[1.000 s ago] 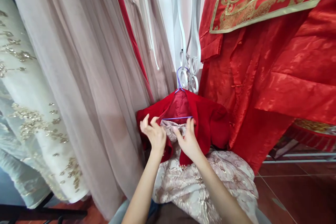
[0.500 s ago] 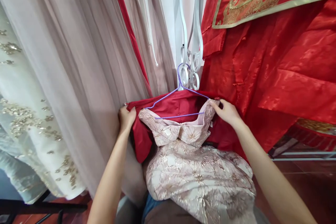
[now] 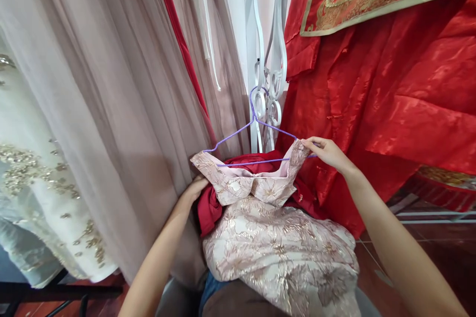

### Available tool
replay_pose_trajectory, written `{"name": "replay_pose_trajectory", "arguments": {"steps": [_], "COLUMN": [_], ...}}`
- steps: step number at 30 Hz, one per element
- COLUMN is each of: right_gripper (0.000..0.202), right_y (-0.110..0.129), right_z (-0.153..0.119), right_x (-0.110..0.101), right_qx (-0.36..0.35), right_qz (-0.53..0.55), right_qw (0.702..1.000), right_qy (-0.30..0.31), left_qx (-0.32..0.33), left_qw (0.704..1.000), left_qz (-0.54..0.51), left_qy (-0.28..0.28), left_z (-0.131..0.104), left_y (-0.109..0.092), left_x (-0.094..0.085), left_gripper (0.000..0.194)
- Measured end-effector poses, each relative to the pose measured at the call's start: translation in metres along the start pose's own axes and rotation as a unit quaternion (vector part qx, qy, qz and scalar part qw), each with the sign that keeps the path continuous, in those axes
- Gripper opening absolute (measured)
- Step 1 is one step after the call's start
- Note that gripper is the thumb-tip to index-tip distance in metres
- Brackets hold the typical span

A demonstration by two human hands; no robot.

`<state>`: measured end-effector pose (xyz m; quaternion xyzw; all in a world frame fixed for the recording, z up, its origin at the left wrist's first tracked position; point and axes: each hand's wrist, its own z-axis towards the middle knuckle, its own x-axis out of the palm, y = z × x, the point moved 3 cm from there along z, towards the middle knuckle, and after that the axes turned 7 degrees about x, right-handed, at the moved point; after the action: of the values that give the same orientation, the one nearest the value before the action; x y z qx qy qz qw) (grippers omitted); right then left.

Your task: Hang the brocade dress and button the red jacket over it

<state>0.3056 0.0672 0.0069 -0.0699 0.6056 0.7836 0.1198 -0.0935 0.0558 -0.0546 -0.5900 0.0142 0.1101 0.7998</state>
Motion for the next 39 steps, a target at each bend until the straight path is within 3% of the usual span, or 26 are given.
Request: {"name": "replay_pose_trajectory", "arguments": {"steps": [4, 7, 10, 14, 18, 23, 27, 32, 36, 39], "right_gripper": [0.048, 0.047, 0.044, 0.039, 0.040, 0.038, 0.036, 0.040, 0.041, 0.039], "right_y": [0.007, 0.011, 0.011, 0.010, 0.011, 0.012, 0.003, -0.038, -0.071, -0.078], "right_z": [0.000, -0.001, -0.001, 0.000, -0.001, 0.000, -0.001, -0.020, -0.046, -0.058], "right_x": [-0.003, -0.002, -0.001, 0.000, 0.002, 0.003, -0.009, -0.034, -0.035, -0.030], "right_qx": [-0.062, -0.084, -0.097, -0.111, -0.112, -0.112, -0.114, -0.066, 0.001, 0.016], "right_qz": [-0.020, -0.031, -0.026, -0.023, -0.027, -0.036, -0.038, 0.039, 0.093, 0.115], "right_qw": [0.998, 0.996, 0.995, 0.993, 0.993, 0.992, 0.988, 0.980, 0.971, 0.972], "right_qy": [-0.005, -0.003, -0.014, -0.042, -0.037, -0.047, -0.093, -0.186, -0.219, -0.206], "left_qx": [0.061, 0.126, 0.178, 0.242, 0.284, 0.278, 0.259, 0.178, 0.127, 0.102], "left_qw": [0.998, 0.989, 0.969, 0.946, 0.932, 0.926, 0.939, 0.955, 0.949, 0.949], "left_qz": [-0.023, 0.073, 0.169, 0.207, 0.225, 0.257, 0.212, 0.125, 0.089, 0.064], "left_qy": [-0.028, 0.006, -0.019, -0.056, -0.028, -0.001, -0.079, -0.201, -0.274, -0.292], "left_z": [0.016, 0.012, 0.002, -0.001, 0.006, 0.015, 0.012, -0.010, -0.038, -0.059], "left_y": [-0.038, -0.066, -0.077, -0.080, -0.090, -0.102, -0.091, -0.051, -0.013, 0.009], "left_x": [-0.033, -0.042, -0.040, -0.032, -0.020, -0.005, -0.020, -0.045, -0.042, -0.033], "left_gripper": [0.051, 0.048, 0.040, 0.035, 0.031, 0.028, 0.028, 0.034, 0.037, 0.038]}}
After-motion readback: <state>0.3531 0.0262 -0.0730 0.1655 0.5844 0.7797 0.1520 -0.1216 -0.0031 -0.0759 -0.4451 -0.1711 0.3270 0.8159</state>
